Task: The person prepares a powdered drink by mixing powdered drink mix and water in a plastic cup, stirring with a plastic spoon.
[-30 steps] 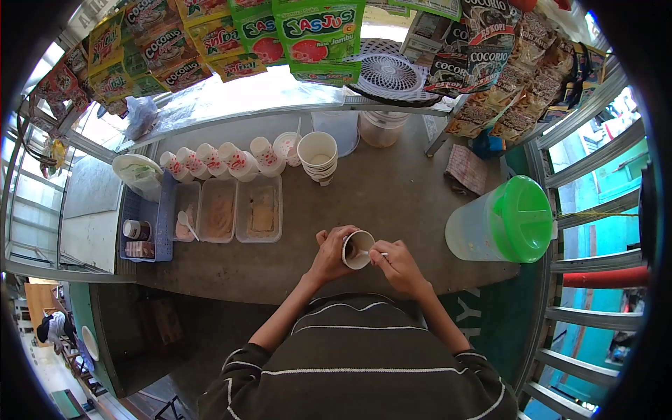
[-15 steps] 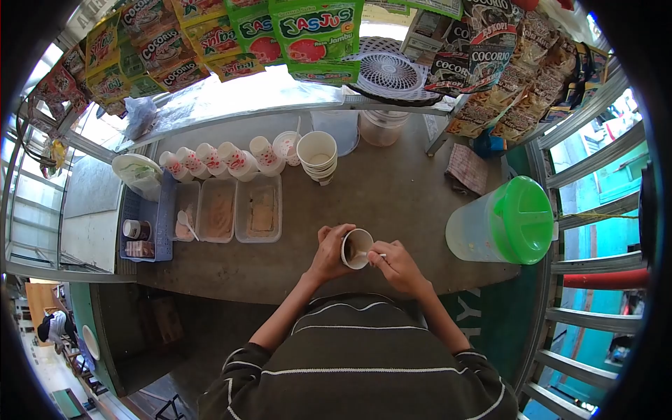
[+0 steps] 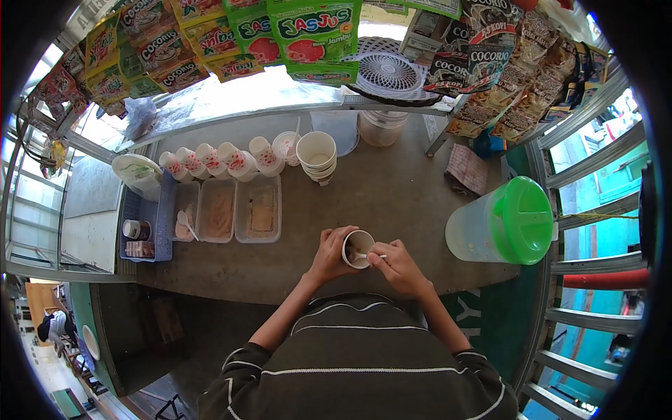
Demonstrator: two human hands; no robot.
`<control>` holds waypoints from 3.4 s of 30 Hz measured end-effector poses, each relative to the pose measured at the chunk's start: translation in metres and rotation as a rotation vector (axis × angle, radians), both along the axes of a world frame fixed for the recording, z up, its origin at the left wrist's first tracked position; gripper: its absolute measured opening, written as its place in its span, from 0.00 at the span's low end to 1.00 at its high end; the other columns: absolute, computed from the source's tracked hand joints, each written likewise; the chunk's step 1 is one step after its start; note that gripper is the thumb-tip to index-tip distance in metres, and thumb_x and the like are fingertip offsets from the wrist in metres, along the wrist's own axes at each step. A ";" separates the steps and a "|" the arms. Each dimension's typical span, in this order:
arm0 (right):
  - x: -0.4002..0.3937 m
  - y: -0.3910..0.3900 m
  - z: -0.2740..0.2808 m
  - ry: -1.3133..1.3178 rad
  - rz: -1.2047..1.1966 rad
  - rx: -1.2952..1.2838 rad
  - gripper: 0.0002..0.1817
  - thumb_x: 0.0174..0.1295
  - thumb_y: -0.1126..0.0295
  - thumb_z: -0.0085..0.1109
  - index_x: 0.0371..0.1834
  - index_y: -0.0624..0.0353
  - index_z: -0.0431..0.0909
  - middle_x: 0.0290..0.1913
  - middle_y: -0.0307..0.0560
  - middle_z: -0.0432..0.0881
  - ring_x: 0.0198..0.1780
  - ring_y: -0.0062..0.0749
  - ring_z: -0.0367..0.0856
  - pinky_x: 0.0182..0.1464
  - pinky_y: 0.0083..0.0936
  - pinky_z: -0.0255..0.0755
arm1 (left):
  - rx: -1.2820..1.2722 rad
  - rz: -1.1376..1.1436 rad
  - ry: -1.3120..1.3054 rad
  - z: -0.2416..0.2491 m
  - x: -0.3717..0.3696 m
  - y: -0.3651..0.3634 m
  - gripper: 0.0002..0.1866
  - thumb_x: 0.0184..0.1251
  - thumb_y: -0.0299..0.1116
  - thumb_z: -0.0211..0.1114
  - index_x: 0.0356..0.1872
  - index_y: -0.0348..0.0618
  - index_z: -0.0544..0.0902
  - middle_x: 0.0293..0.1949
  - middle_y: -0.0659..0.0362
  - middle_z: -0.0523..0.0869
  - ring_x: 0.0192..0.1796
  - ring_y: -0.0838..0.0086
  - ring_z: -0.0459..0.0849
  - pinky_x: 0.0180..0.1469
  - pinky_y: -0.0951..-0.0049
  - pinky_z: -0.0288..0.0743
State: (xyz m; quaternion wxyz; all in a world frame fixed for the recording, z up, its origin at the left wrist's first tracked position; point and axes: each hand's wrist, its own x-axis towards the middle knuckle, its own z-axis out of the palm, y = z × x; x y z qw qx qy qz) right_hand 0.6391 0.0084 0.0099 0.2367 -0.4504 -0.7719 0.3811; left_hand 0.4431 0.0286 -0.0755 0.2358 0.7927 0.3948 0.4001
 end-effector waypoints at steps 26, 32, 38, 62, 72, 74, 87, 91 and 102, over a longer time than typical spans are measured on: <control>-0.008 -0.004 0.000 -0.094 -0.105 0.130 0.12 0.69 0.63 0.44 0.35 0.56 0.76 0.35 0.43 0.78 0.38 0.35 0.74 0.51 0.33 0.55 | -0.003 0.006 -0.033 0.003 0.003 0.001 0.39 0.36 0.31 0.79 0.54 0.43 0.69 0.48 0.55 0.81 0.50 0.59 0.79 0.56 0.59 0.68; -0.011 -0.004 0.000 -0.136 -0.190 0.123 0.13 0.69 0.63 0.44 0.35 0.56 0.77 0.32 0.43 0.78 0.35 0.35 0.73 0.51 0.33 0.54 | -0.002 -0.031 -0.064 0.002 0.004 0.002 0.38 0.37 0.31 0.77 0.55 0.44 0.69 0.47 0.56 0.80 0.52 0.60 0.78 0.58 0.60 0.65; -0.013 -0.006 -0.002 -0.051 -0.239 0.104 0.13 0.70 0.63 0.42 0.33 0.56 0.75 0.30 0.43 0.77 0.34 0.35 0.72 0.48 0.31 0.55 | -0.061 0.003 -0.089 -0.002 0.004 -0.001 0.40 0.36 0.31 0.78 0.55 0.44 0.68 0.49 0.55 0.78 0.53 0.60 0.78 0.58 0.60 0.65; -0.004 -0.002 -0.011 0.093 -0.118 -0.143 0.14 0.69 0.62 0.43 0.31 0.57 0.75 0.31 0.43 0.79 0.34 0.36 0.73 0.48 0.32 0.55 | -0.169 -0.073 -0.090 -0.003 0.002 0.000 0.45 0.29 0.34 0.81 0.56 0.42 0.67 0.46 0.54 0.79 0.49 0.57 0.78 0.55 0.60 0.69; -0.008 -0.004 -0.008 0.069 -0.237 -0.029 0.15 0.69 0.61 0.43 0.33 0.57 0.76 0.31 0.44 0.79 0.35 0.35 0.74 0.48 0.31 0.55 | -0.103 -0.048 -0.040 -0.006 0.004 0.000 0.44 0.33 0.34 0.81 0.57 0.40 0.67 0.50 0.51 0.78 0.50 0.55 0.79 0.51 0.62 0.74; -0.007 -0.004 -0.009 0.016 -0.189 -0.045 0.15 0.69 0.61 0.44 0.32 0.57 0.77 0.30 0.44 0.79 0.35 0.35 0.74 0.48 0.31 0.55 | -0.133 -0.041 -0.037 -0.004 0.003 0.000 0.46 0.29 0.34 0.80 0.58 0.43 0.66 0.51 0.54 0.78 0.54 0.58 0.77 0.54 0.61 0.68; -0.011 -0.003 -0.009 -0.044 -0.258 0.118 0.15 0.69 0.62 0.44 0.30 0.57 0.76 0.29 0.42 0.78 0.32 0.36 0.73 0.47 0.31 0.55 | -0.110 -0.075 -0.175 -0.015 0.005 0.002 0.45 0.31 0.32 0.80 0.56 0.44 0.65 0.50 0.53 0.76 0.53 0.58 0.77 0.53 0.61 0.69; -0.012 -0.003 -0.008 0.068 -0.193 -0.015 0.15 0.69 0.62 0.43 0.29 0.56 0.76 0.29 0.42 0.78 0.33 0.35 0.73 0.47 0.31 0.55 | -0.119 -0.062 -0.138 -0.010 0.002 0.003 0.43 0.32 0.32 0.81 0.54 0.43 0.66 0.49 0.52 0.77 0.50 0.57 0.79 0.50 0.62 0.71; -0.011 -0.004 -0.007 0.043 -0.192 0.010 0.16 0.70 0.63 0.41 0.28 0.57 0.73 0.27 0.41 0.74 0.33 0.32 0.72 0.49 0.30 0.54 | -0.125 -0.069 0.002 0.003 -0.006 0.001 0.49 0.26 0.39 0.81 0.58 0.43 0.65 0.45 0.56 0.80 0.48 0.63 0.80 0.54 0.64 0.61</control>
